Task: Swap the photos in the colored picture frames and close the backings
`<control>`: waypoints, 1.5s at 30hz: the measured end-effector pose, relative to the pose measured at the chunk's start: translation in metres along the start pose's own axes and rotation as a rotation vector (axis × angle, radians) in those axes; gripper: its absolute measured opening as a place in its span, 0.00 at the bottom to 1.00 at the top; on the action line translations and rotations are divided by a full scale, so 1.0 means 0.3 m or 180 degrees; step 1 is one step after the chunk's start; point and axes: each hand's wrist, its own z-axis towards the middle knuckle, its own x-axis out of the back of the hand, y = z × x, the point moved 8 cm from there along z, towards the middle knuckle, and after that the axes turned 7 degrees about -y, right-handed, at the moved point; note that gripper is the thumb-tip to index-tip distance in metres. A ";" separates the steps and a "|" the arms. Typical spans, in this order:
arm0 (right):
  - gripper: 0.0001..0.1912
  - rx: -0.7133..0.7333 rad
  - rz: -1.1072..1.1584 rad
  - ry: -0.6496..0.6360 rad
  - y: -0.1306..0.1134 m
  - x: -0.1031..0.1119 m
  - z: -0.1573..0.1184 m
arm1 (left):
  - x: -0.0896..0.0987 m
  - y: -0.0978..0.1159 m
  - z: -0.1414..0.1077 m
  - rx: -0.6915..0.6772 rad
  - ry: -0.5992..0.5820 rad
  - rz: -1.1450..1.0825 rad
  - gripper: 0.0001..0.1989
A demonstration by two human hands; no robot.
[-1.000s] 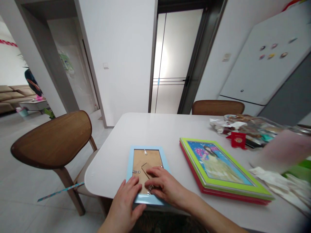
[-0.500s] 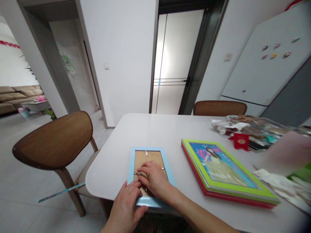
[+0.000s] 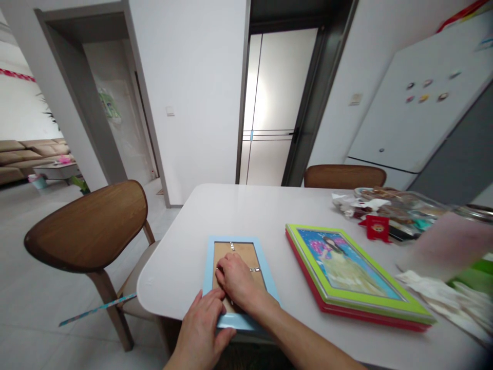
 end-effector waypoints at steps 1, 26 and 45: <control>0.09 0.0040 0.0025 -0.0008 0.006 0.008 -0.001 | 0.000 -0.001 0.000 0.0018 -0.0012 -0.0003 0.08; 0.14 -0.0414 -0.0423 -0.0038 0.219 0.071 0.019 | -0.003 0.011 0.011 0.0165 -0.0339 0.0134 0.07; 0.18 -0.0329 -0.0046 0.0059 0.179 0.110 -0.051 | -0.026 0.000 0.024 0.0079 -0.0315 0.0008 0.10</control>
